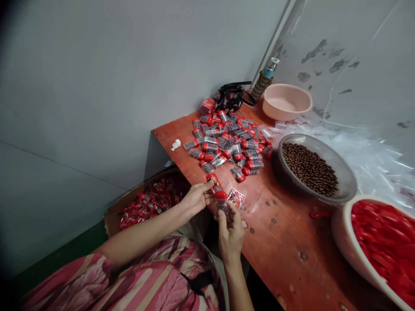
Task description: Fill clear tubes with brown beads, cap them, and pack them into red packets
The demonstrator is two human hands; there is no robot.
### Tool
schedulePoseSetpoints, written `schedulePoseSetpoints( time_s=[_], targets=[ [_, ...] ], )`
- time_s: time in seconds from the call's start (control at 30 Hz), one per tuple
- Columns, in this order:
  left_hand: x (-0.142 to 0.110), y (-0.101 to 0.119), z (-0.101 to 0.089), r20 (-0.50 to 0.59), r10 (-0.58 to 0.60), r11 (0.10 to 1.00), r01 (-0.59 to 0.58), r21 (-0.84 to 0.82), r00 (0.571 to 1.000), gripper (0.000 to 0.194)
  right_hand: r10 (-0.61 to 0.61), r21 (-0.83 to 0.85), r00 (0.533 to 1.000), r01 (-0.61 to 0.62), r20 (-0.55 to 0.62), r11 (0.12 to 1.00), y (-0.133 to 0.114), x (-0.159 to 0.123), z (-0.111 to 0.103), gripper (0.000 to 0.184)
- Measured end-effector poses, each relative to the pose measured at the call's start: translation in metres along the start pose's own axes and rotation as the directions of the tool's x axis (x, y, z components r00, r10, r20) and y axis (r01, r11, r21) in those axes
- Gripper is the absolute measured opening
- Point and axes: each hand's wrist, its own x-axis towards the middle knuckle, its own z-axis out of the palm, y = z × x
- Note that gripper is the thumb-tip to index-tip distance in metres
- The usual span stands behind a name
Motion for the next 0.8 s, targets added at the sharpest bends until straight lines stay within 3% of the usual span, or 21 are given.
schedulePoseSetpoints(
  time_s=[0.23, 0.4, 0.6, 0.8],
  targets=[
    [-0.002, 0.001, 0.005, 0.014, 0.013, 0.999, -0.013, 0.037, 1.0, 0.021, 0.028, 0.101, 1.0, -0.026, -0.014, 0.995, 0.001, 0.0, -0.006, 0.038],
    [-0.002, -0.004, 0.009, 0.045, 0.003, 0.999, -0.005, 0.045, 0.999, 0.022, 0.028, 0.073, 0.999, -0.025, -0.036, 0.997, -0.003, 0.004, -0.005, 0.037],
    [-0.001, -0.005, 0.011, 0.152, 0.023, 0.997, -0.034, 0.069, 0.988, 0.026, 0.119, 0.23, 0.991, -0.128, 0.054, 0.965, -0.003, 0.005, -0.003, 0.036],
    [-0.001, -0.01, 0.012, 0.2, 0.043, 0.987, -0.072, 0.141, 0.979, 0.031, -0.053, 0.082, 0.995, 0.06, -0.084, 0.995, 0.01, 0.006, 0.0, 0.034]
  ],
)
